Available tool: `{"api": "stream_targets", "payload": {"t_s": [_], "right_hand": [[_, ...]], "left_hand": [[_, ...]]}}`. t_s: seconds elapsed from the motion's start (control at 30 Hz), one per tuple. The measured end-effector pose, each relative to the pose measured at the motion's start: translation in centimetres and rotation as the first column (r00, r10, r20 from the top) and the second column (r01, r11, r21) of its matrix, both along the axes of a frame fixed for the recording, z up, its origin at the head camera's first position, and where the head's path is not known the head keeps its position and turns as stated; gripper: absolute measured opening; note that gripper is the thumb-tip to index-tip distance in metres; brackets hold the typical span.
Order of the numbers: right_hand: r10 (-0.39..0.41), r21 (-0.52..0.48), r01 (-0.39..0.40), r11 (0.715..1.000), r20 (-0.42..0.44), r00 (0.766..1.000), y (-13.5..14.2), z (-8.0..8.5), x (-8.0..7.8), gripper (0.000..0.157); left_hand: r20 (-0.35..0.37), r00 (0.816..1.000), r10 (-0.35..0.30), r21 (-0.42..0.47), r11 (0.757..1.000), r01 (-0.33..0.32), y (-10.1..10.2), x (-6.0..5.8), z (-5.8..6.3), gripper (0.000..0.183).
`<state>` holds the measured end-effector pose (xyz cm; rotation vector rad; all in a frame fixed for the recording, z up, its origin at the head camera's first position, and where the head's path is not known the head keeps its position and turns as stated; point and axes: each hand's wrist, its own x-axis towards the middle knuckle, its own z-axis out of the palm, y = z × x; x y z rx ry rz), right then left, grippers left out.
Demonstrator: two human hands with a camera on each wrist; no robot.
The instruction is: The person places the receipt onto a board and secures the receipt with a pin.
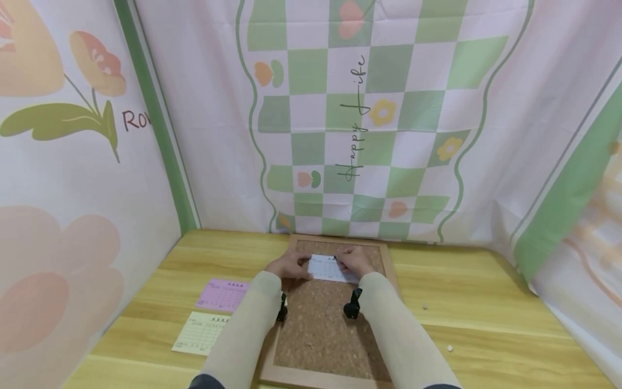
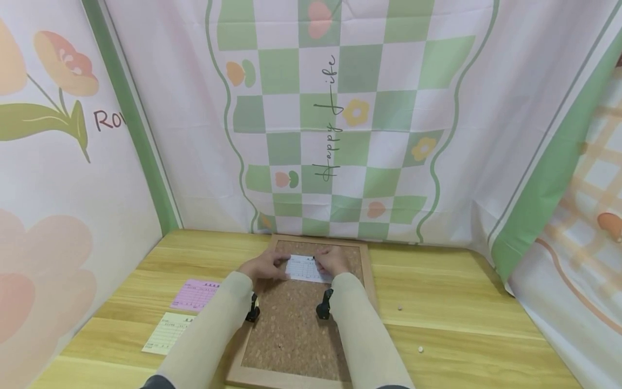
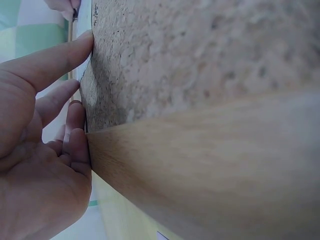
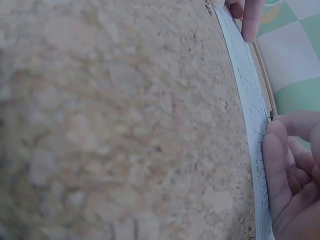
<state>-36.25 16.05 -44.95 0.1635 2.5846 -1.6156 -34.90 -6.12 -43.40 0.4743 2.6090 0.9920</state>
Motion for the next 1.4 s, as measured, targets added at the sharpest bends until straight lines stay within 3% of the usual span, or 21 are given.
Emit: {"api": "stream_targets", "payload": {"t_s": [0.77,1.0,1.27,1.4], "right_hand": [[-0.008,0.047,0.009,0.999,-0.02,1.0,-0.21,0.22,0.17,0.018],[-0.024,0.126,0.025,0.992,-0.015,1.0,-0.25,0.23,-0.26,0.026],[-0.044,0.189,0.046,0.981,-0.015,0.999,-0.45,0.0,-0.46,0.019],[-0.025,0.19,0.031,0.981,-0.034,0.999,-0.51,-0.28,-0.44,0.023]], "left_hand": [[0.002,1.0,-0.002,0.02,1.0,0.002,-0.09,-0.04,0.15,0.065],[-0.01,1.0,-0.006,0.012,1.0,0.007,-0.07,-0.07,0.29,0.064],[-0.002,1.0,-0.014,0.01,1.0,0.014,-0.13,0.01,0.22,0.065],[0.005,1.0,-0.01,0.014,1.0,0.01,-0.2,0.21,0.3,0.065]]}}
